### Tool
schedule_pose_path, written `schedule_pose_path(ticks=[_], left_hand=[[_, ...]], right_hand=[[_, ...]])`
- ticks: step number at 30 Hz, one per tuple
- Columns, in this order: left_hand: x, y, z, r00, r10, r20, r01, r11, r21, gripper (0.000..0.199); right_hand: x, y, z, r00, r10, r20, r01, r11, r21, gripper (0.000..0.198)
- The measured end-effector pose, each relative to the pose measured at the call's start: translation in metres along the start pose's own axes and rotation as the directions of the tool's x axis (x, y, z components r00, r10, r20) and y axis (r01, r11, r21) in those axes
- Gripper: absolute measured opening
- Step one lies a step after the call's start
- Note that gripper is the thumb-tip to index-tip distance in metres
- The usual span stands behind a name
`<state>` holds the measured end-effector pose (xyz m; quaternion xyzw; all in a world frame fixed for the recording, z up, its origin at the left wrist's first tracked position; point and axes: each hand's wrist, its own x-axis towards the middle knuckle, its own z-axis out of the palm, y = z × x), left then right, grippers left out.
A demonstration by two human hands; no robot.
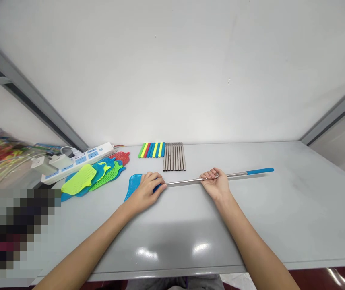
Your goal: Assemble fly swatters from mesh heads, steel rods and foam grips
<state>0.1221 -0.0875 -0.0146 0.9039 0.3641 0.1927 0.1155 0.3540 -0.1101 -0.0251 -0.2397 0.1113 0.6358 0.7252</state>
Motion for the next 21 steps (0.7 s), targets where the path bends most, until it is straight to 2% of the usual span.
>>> schedule_pose_path(ticks=[12, 16, 21], left_hand=[[-0.0011, -0.0009, 0.0022, 1.000, 0.027, -0.007, -0.027, 0.998, -0.060, 0.017], [-0.0004, -0.0011, 0.0027, 0.999, 0.030, -0.030, -0.032, 0.997, -0.071, 0.020], [-0.0015, 0.0018, 0.0006, 0.999, 0.046, 0.001, -0.045, 0.994, -0.104, 0.022]], right_hand=[[-0.0012, 0.0014, 0.0001, 0.999, 0.008, 0.031, -0.005, 0.994, -0.107, 0.026], [-0.0015, 0.0014, 0.0008, 1.000, 0.029, 0.001, -0.029, 0.999, -0.040, 0.025], [-0.0020, 0.0011, 0.0014, 0.999, 0.015, -0.035, -0.015, 1.000, 0.001, 0.024]])
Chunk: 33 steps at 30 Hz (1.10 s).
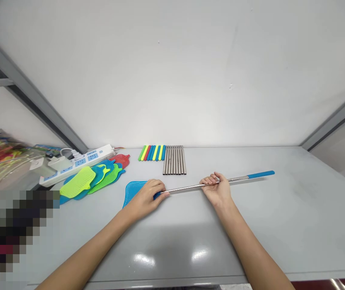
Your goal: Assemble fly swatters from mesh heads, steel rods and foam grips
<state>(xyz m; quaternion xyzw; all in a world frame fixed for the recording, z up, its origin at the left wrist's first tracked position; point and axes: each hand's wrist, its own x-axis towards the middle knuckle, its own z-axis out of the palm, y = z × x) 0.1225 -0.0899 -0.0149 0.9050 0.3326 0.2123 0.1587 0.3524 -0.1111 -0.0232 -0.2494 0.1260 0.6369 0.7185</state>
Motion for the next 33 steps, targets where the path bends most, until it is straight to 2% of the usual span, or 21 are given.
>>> schedule_pose_path(ticks=[6, 16, 25, 33], left_hand=[[-0.001, 0.002, -0.002, 1.000, -0.003, 0.023, 0.003, 1.000, -0.010, 0.025], [-0.001, -0.002, 0.000, 0.999, -0.002, 0.044, 0.002, 1.000, 0.007, 0.026], [-0.001, -0.003, 0.000, 0.999, 0.002, 0.041, -0.003, 1.000, 0.008, 0.026], [0.000, -0.006, -0.006, 0.999, -0.003, 0.043, 0.001, 0.999, 0.047, 0.027]], right_hand=[[0.001, -0.003, 0.000, 0.999, -0.010, 0.050, 0.012, 1.000, -0.026, 0.025], [0.006, -0.005, -0.003, 0.998, -0.038, 0.040, 0.041, 0.995, -0.090, 0.024], [0.010, -0.007, -0.004, 0.994, -0.104, 0.025, 0.106, 0.992, -0.064, 0.020], [0.011, -0.010, -0.008, 0.991, -0.122, 0.059, 0.125, 0.991, -0.044, 0.027]])
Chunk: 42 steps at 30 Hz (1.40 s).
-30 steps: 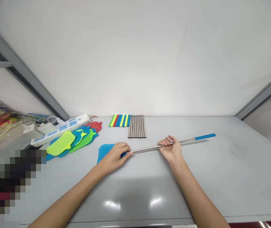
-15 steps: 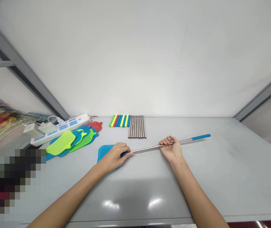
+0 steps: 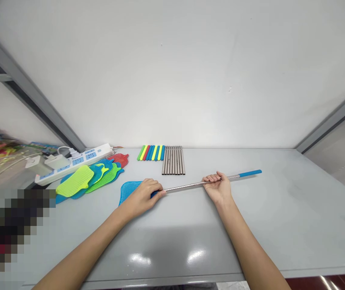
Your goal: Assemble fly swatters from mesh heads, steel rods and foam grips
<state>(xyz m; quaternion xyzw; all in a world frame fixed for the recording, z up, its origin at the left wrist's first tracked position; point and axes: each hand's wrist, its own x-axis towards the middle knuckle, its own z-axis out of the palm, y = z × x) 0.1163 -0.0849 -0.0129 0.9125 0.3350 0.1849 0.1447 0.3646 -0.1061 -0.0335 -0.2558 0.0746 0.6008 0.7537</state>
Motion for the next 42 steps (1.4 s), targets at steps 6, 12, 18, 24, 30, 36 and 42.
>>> schedule_pose_path(ticks=[6, 12, 18, 24, 30, 36, 42], left_hand=[[0.0000, 0.0016, -0.0010, 1.000, 0.018, 0.005, -0.018, 1.000, 0.004, 0.028], [0.0007, 0.0022, 0.0018, 0.999, 0.019, 0.028, -0.019, 1.000, 0.000, 0.030], [0.0006, 0.0023, 0.0031, 0.999, 0.004, 0.043, -0.004, 1.000, -0.009, 0.030], [0.0002, 0.0021, 0.0031, 0.999, 0.003, 0.049, -0.003, 1.000, -0.008, 0.029], [-0.0002, 0.0027, 0.0026, 0.999, 0.004, 0.048, -0.004, 1.000, -0.017, 0.029], [-0.0001, 0.0012, 0.0045, 0.999, 0.005, 0.035, -0.004, 0.999, -0.039, 0.028], [-0.0011, 0.0032, 0.0027, 0.999, 0.016, 0.044, -0.016, 1.000, -0.019, 0.029]], right_hand=[[0.0011, 0.0007, -0.0016, 0.997, -0.016, 0.069, 0.019, 0.999, -0.047, 0.030], [-0.0009, 0.0027, 0.0006, 0.992, -0.037, 0.119, 0.049, 0.994, -0.095, 0.033], [0.0008, 0.0030, -0.0004, 0.992, -0.038, 0.117, 0.051, 0.993, -0.105, 0.033], [0.0014, 0.0029, -0.0009, 0.995, -0.004, 0.102, 0.008, 0.999, -0.039, 0.033], [0.0010, 0.0026, -0.0005, 0.994, -0.010, 0.106, 0.019, 0.996, -0.083, 0.034], [0.0016, 0.0013, -0.0022, 0.996, -0.006, 0.090, 0.016, 0.994, -0.108, 0.034], [0.0006, 0.0002, -0.0021, 0.996, -0.008, 0.089, 0.020, 0.992, -0.126, 0.034]])
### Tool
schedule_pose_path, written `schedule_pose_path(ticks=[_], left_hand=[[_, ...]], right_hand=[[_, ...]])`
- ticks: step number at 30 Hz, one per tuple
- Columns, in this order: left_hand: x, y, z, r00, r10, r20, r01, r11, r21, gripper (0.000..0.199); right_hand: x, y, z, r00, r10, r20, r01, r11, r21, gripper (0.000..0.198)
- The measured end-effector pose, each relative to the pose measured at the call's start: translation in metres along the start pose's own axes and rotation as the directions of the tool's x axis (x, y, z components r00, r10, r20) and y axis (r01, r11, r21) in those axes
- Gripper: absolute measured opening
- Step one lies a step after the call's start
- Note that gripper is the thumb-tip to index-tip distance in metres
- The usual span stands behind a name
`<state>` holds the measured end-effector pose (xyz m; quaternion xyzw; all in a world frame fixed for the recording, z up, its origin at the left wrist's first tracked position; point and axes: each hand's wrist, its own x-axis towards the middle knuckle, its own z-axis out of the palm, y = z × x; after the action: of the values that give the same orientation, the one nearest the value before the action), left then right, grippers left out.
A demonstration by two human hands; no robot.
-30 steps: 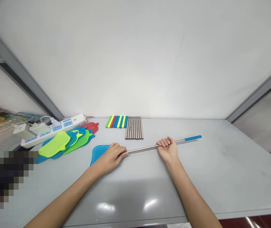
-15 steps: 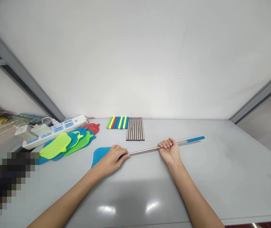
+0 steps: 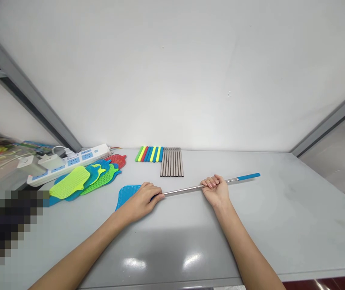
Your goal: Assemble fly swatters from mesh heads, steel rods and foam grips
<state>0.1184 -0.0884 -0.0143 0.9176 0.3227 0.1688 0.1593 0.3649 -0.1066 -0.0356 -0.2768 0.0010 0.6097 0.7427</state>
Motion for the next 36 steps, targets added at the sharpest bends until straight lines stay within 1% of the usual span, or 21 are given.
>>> schedule_pose_path(ticks=[3, 10, 13, 17, 20, 25, 32, 36], left_hand=[[-0.001, 0.002, -0.003, 1.000, 0.014, -0.004, -0.013, 0.999, 0.033, 0.029], [-0.005, 0.005, -0.006, 0.999, 0.048, 0.008, -0.049, 0.995, 0.085, 0.027], [-0.005, 0.007, -0.008, 0.999, 0.050, 0.011, -0.051, 0.993, 0.108, 0.027], [-0.005, 0.009, -0.009, 0.998, 0.044, 0.050, -0.051, 0.987, 0.155, 0.027], [-0.005, 0.010, -0.009, 0.998, 0.039, 0.058, -0.048, 0.986, 0.162, 0.027], [-0.005, 0.014, -0.006, 0.999, 0.036, 0.039, -0.041, 0.990, 0.135, 0.026], [-0.001, 0.021, -0.003, 0.999, 0.040, 0.008, -0.040, 0.992, 0.116, 0.025], [0.001, 0.026, -0.002, 0.999, 0.042, -0.003, -0.040, 0.983, 0.177, 0.023]], right_hand=[[-0.005, 0.004, 0.003, 0.999, -0.028, -0.015, 0.029, 0.999, 0.027, 0.034], [-0.017, 0.019, 0.006, 0.987, -0.154, -0.053, 0.156, 0.987, 0.027, 0.034], [-0.018, 0.022, 0.006, 0.981, -0.183, -0.061, 0.185, 0.983, 0.021, 0.034], [-0.020, 0.025, 0.007, 0.975, -0.211, -0.071, 0.213, 0.977, 0.025, 0.034], [-0.022, 0.029, 0.008, 0.973, -0.214, -0.091, 0.219, 0.974, 0.056, 0.034], [-0.024, 0.033, 0.009, 0.973, -0.201, -0.114, 0.215, 0.969, 0.121, 0.035], [-0.031, 0.038, 0.015, 0.979, -0.170, -0.117, 0.184, 0.975, 0.122, 0.034], [-0.033, 0.043, 0.019, 0.980, -0.146, -0.131, 0.164, 0.978, 0.133, 0.034]])
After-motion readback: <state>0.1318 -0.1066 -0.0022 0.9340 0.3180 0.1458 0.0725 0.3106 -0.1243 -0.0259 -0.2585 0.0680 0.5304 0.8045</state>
